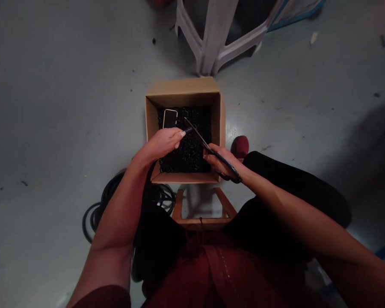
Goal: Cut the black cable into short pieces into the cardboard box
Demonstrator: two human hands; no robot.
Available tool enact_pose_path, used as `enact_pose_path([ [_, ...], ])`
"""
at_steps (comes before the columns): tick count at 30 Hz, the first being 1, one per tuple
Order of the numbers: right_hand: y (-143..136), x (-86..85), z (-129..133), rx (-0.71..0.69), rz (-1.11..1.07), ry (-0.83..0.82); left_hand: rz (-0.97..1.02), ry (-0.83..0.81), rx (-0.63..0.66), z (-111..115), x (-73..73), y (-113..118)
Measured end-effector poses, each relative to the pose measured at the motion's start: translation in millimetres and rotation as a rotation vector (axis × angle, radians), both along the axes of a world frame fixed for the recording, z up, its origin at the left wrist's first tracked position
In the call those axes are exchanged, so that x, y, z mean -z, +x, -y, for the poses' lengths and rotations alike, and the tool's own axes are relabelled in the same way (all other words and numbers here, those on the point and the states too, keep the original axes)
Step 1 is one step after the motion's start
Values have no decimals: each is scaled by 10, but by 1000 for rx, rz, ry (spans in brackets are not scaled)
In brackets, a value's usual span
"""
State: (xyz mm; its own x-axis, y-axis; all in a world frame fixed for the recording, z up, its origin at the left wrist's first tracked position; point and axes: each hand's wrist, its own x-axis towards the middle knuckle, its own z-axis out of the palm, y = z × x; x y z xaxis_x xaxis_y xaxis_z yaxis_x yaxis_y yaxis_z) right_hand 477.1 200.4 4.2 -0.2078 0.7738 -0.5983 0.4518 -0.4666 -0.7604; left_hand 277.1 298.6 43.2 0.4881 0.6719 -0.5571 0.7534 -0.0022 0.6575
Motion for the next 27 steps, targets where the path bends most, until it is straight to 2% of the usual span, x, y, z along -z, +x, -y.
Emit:
enact_pose_path([
  [5, 23, 2, -29, -2, 69, 11, -10, -2, -62, -3, 82, -4],
  [9, 27, 32, -16, 31, 0, -45, 26, -39, -104, -8, 114, -18],
  [14, 9, 48, -37, 155, -192, -58, 92, -173, -185, -2, 61, -1],
  [17, 7, 75, -98, 303, -303, -12, 185, -305, -215, 32, 31, 50],
  [21, 17, 88, -193, 491, -428, -5, 303, -487, -190, 133, 15, 153],
  [24, 27, 66, -225, 550, -474, -49, 326, -578, -165, 212, 19, 221],
  [27, 46, 38, -231, 547, -447, -42, 353, -623, -154, 262, 39, 257],
])
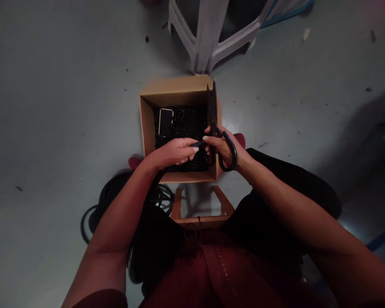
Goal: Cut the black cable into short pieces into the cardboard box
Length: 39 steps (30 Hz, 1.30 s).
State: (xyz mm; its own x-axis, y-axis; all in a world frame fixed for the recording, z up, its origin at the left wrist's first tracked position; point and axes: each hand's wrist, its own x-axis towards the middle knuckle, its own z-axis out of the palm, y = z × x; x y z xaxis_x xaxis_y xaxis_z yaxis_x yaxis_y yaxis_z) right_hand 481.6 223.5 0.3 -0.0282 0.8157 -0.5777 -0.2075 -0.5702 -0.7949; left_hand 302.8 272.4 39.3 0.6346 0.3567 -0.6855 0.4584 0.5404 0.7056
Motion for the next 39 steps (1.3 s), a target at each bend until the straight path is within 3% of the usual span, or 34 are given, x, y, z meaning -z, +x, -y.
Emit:
enact_pose_path([
  [7, 140, -14, -85, 19, 171, 158, 116, -120, -165, 88, 43, 48],
  [17, 259, -125, -155, 5, 376, 303, 67, -145, -272, 139, 90, 130],
  [22, 226, -185, -133, -7, 370, 266, -28, -33, -264, 119, 97, 133],
  [26, 199, -123, -119, 5, 264, 286, -23, 130, -218, 54, 96, 68],
  [30, 146, -68, -88, -7, 288, 219, -91, 235, -343, -84, -6, -82],
  [34, 36, -61, 15, -146, 289, 123, -122, 240, -435, -189, -156, -239],
  [39, -48, -8, 137, -350, 272, 137, -101, 208, -410, -204, -254, -317],
])
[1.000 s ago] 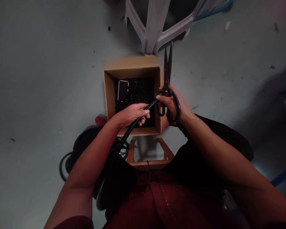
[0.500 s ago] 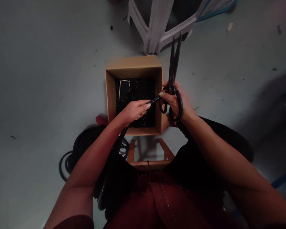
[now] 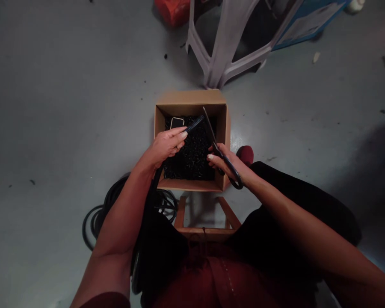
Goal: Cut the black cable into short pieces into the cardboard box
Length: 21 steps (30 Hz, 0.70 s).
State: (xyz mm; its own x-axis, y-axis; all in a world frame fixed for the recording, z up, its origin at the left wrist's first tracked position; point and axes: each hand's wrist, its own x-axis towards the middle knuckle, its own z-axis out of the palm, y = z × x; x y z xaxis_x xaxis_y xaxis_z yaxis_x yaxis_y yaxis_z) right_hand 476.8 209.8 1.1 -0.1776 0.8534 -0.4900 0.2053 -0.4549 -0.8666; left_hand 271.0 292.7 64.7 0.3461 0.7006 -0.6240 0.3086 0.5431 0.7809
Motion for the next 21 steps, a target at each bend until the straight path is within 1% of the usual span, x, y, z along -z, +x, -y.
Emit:
enact_pose_path([
  [3, -14, 11, 22, -35, -36, 2, 2, -19, 10, 10, -6, -11],
  [9, -15, -41, 24, -59, -70, 13, -2, -17, 13, 10, 5, -22],
  [16, 31, -31, 41, -154, -72, 21, -3, -43, 34, -12, 37, -12],
  [21, 24, -47, 31, -114, -139, -20, 6, -58, 47, -15, 57, -10],
])
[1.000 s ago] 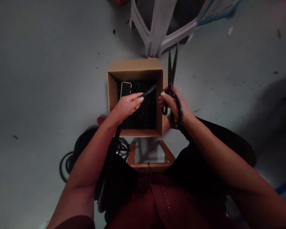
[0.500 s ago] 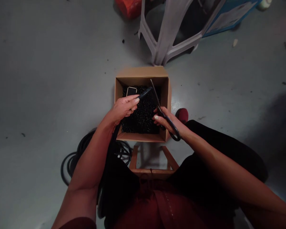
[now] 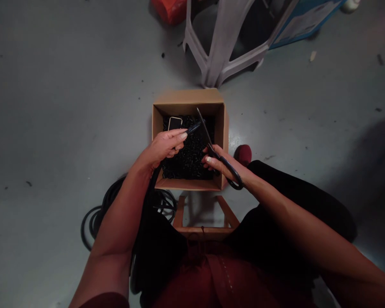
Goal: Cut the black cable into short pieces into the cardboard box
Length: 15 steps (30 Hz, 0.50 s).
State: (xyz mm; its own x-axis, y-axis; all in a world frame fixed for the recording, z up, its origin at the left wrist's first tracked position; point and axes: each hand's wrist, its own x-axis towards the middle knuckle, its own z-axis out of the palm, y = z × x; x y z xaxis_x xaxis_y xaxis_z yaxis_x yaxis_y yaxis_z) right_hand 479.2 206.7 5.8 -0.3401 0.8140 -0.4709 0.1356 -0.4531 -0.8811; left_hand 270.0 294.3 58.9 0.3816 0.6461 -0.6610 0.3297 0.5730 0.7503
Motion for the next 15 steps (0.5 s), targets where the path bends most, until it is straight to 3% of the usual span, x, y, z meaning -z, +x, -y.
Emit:
enact_pose_path([
  [6, -8, -20, 0, 37, -28, -19, 8, -13, 18, 0, 23, 0],
  [15, 52, 59, 6, -33, 30, 26, 20, -40, -17, -3, 16, 6],
])
